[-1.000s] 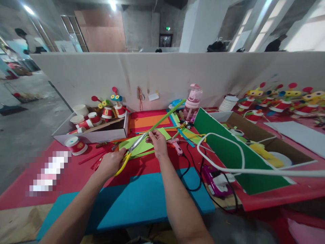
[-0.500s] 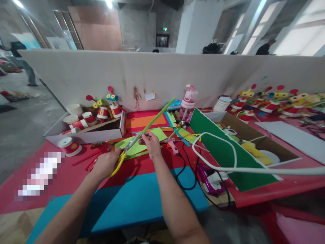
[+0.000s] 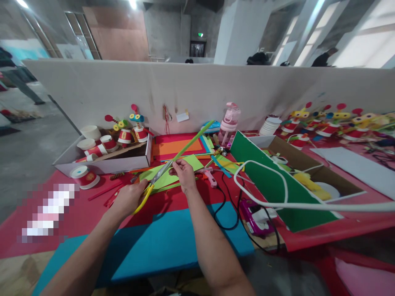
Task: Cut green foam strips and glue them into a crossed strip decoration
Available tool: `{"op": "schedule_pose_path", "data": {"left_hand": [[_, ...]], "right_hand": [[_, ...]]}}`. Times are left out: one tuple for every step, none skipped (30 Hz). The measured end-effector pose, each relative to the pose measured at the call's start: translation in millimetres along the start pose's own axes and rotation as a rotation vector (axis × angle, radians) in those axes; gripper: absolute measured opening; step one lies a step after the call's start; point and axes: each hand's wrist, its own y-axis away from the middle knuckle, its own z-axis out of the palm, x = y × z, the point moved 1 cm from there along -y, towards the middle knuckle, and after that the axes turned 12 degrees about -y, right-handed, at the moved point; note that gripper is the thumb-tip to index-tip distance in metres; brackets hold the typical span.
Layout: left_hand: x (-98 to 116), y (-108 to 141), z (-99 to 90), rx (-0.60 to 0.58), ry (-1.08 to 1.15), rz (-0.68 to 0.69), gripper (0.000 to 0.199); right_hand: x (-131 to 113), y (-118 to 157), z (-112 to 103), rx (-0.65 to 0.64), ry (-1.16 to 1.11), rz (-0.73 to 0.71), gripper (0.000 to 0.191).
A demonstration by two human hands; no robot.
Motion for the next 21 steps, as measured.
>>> {"op": "schedule_pose_path", "data": {"left_hand": [[-0.1,-0.1,0.3,0.002,-0.001,0.002,0.029],[-0.1,-0.2,0.5,-0.001,-0.002,0.0,0.029],[-0.1,-0.3,0.6,-0.006,-0.004,-0.004,0.029],[0.0,-0.4,0.6,-0.011,-0.006,-0.009,0.029],[0.1,-0.4,0.5,-0.014,-0.007,-0.013,0.029],[0.2,-0.4,0.2,-0.014,-0.007,-0.014,0.029],[0.3,-0.3,0.0,-0.01,-0.007,-0.014,0.029],[0.4,-0.3,-0.2,-0.008,-0.006,-0.013,0.029],[0.4,-0.2,-0.2,-0.006,-0.006,-0.013,0.03],[0.4,-0.2,-0.1,-0.005,-0.006,-0.012,0.03],[0.3,-0.2,0.1,-0.005,-0.007,-0.012,0.03],[0.3,-0.2,0.5,-0.004,-0.009,-0.012,0.029],[0.3,-0.3,0.9,-0.002,-0.011,-0.011,0.029],[0.3,-0.4,1.4,0.003,-0.012,-0.009,0.029],[0.3,-0.6,1.9,0.008,-0.013,-0.006,0.029],[0.3,-0.8,2.3,0.011,-0.013,-0.006,0.03],[0.3,-1.0,2.8,0.013,-0.014,-0.008,0.031],[0.3,-1.2,3.2,0.013,-0.015,-0.011,0.032],[0.2,-1.5,3.5,0.01,-0.017,-0.014,0.033],[0.1,-1.7,3.8,0.006,-0.02,-0.017,0.034],[0.0,-1.9,4.0,0.003,-0.021,-0.019,0.034]], "right_hand": [[0.2,-0.1,-0.3,-0.002,-0.004,-0.001,0.032],[0.4,-0.3,-0.6,-0.003,-0.008,-0.002,0.031],[0.7,-0.5,-0.9,-0.004,-0.01,-0.002,0.031],[1.0,-0.7,-1.1,-0.006,-0.012,-0.002,0.031],[1.3,-0.9,-1.4,-0.007,-0.014,0.0,0.031],[1.6,-1.0,-1.6,-0.008,-0.017,0.0,0.031],[1.9,-1.1,-1.7,-0.009,-0.021,0.0,0.031],[2.1,-1.2,-1.9,-0.01,-0.024,0.0,0.031],[2.3,-1.2,-2.0,-0.011,-0.027,-0.001,0.031],[2.4,-1.2,-2.0,-0.011,-0.029,-0.002,0.031],[2.4,-1.2,-2.0,-0.011,-0.029,-0.003,0.031],[2.3,-1.2,-2.0,-0.01,-0.03,-0.003,0.031],[2.0,-1.2,-1.8,-0.007,-0.029,-0.002,0.031],[1.7,-1.1,-1.5,-0.003,-0.029,-0.001,0.032],[1.4,-1.1,-1.2,0.002,-0.028,0.0,0.032],[1.0,-1.0,-0.8,0.008,-0.027,0.001,0.032],[0.6,-0.9,-0.4,0.013,-0.025,0.001,0.033],[0.4,-0.9,0.0,0.016,-0.022,0.001,0.033],[0.2,-0.8,0.2,0.018,-0.017,0.001,0.033],[0.2,-0.7,0.4,0.018,-0.009,0.0,0.033],[0.2,-0.6,0.5,0.015,0.004,-0.004,0.033]]}}
